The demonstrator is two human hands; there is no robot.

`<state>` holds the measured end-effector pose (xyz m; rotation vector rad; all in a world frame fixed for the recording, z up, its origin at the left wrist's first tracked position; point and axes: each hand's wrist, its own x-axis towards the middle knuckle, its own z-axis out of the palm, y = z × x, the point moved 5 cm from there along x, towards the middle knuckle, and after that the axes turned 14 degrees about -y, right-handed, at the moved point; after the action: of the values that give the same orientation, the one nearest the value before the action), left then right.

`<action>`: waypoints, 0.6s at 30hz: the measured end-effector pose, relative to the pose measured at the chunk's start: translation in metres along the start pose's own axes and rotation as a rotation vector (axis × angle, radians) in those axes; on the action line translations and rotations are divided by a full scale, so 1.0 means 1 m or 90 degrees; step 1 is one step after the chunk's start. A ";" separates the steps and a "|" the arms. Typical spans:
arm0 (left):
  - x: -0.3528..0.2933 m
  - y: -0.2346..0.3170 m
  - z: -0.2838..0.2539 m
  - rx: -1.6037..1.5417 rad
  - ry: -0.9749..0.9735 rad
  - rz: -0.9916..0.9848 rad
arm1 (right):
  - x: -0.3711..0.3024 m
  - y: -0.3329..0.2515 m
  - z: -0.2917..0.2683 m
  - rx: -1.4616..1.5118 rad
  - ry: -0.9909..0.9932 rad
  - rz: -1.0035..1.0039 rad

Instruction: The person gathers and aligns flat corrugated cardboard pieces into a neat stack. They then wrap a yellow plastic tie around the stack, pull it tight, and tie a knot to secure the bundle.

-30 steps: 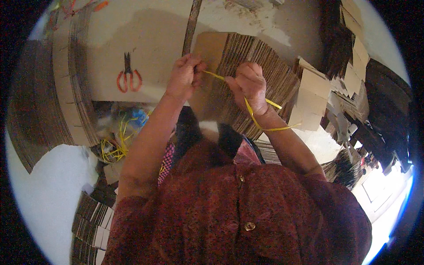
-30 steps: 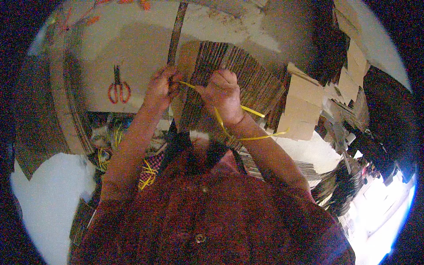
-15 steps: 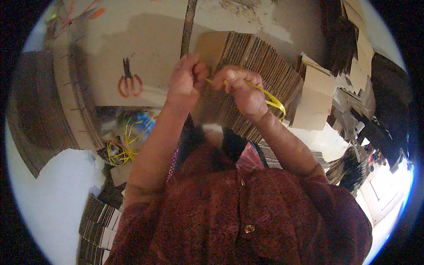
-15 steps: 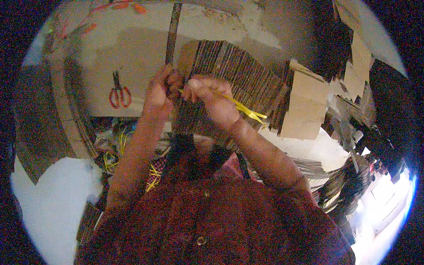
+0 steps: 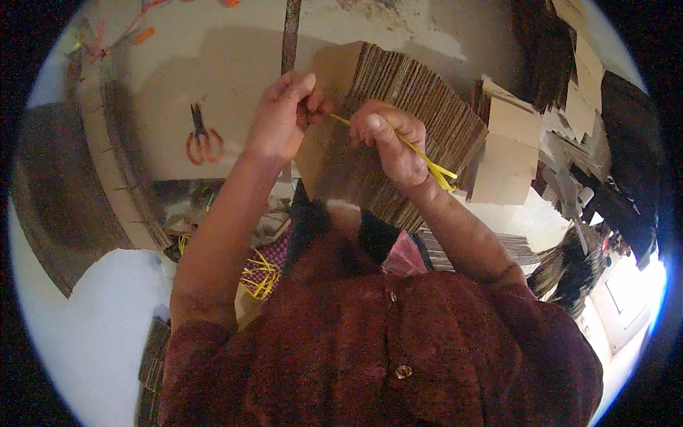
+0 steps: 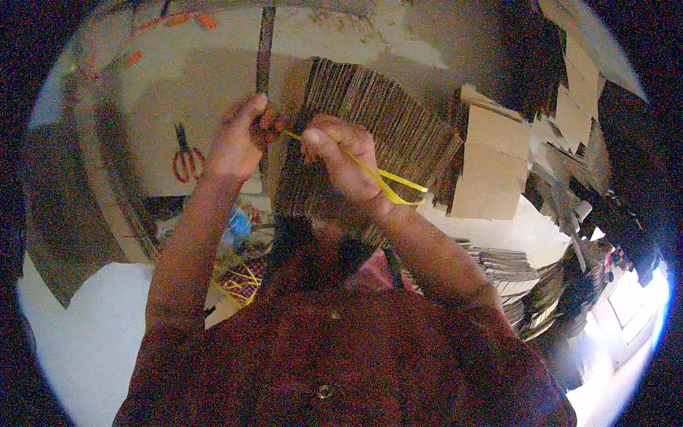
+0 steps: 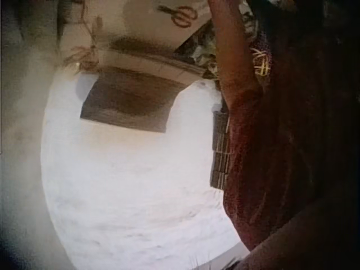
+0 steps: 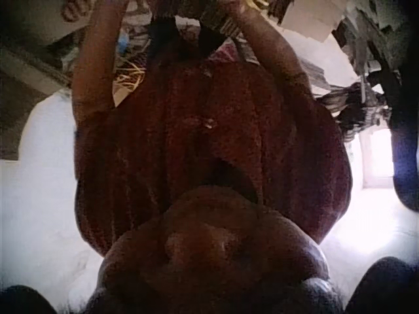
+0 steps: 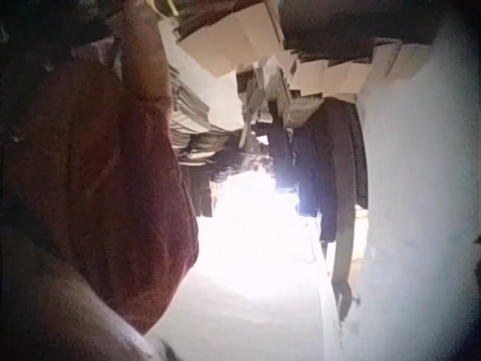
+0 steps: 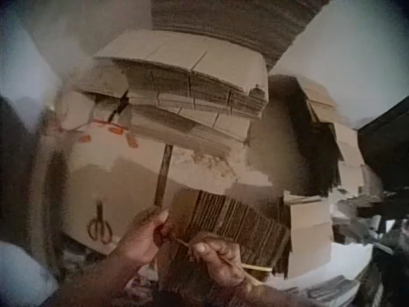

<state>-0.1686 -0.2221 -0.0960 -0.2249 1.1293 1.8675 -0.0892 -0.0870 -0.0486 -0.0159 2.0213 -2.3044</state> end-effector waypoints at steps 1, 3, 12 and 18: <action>-0.006 0.005 0.007 0.025 0.007 -0.001 | -0.001 0.002 0.000 0.024 0.007 -0.010; -0.013 0.011 0.014 0.060 0.004 -0.003 | -0.003 0.004 0.001 0.073 0.016 -0.029; -0.020 0.008 0.005 0.068 -0.045 -0.005 | 0.001 -0.007 -0.002 -0.107 -0.019 -0.054; -0.028 0.014 0.014 0.190 -0.012 0.037 | 0.001 0.002 0.006 -0.224 0.024 -0.030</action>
<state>-0.1598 -0.2307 -0.0643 -0.0047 1.3949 1.7198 -0.0897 -0.0930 -0.0496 -0.0405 2.4423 -1.9542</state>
